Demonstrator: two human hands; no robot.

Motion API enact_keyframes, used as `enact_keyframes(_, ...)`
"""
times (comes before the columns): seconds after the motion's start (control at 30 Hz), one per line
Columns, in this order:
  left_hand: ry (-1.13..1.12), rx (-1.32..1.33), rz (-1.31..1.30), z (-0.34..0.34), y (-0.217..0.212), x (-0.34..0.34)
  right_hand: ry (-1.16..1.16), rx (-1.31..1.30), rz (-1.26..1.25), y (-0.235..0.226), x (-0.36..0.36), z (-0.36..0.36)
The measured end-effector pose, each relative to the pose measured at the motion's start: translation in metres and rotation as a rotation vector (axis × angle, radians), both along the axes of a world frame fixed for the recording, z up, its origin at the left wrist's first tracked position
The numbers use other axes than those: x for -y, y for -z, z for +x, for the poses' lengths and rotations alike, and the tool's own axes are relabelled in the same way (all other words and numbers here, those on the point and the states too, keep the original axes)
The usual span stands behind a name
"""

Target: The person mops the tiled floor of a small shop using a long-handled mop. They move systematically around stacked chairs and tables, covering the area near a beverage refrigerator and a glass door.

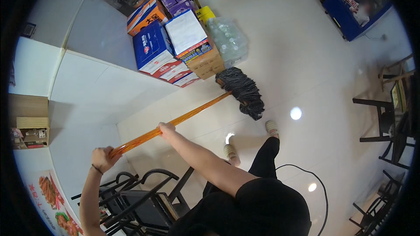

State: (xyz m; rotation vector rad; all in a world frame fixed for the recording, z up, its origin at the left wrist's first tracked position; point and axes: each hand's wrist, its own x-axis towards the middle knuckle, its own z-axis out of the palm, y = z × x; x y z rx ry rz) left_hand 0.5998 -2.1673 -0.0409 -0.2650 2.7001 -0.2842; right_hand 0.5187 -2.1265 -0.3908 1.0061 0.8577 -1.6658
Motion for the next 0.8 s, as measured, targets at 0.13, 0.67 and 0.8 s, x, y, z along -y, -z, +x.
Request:
enact_keyframes(0.13,0.039,-0.017,0.052,-0.047,0.025,-0.033,0.155,0.040,-0.068,0.007,-0.066,-0.059)
enact_keyframes(0.67,-0.567,-0.263,0.503,-0.044,0.189,-0.446,-0.233,-0.125,0.192,0.117,-0.475,-0.172)
enact_keyframes(0.8,-0.751,-0.460,0.674,-0.041,0.183,-0.546,-0.444,-0.312,0.676,0.086,-0.533,-0.175)
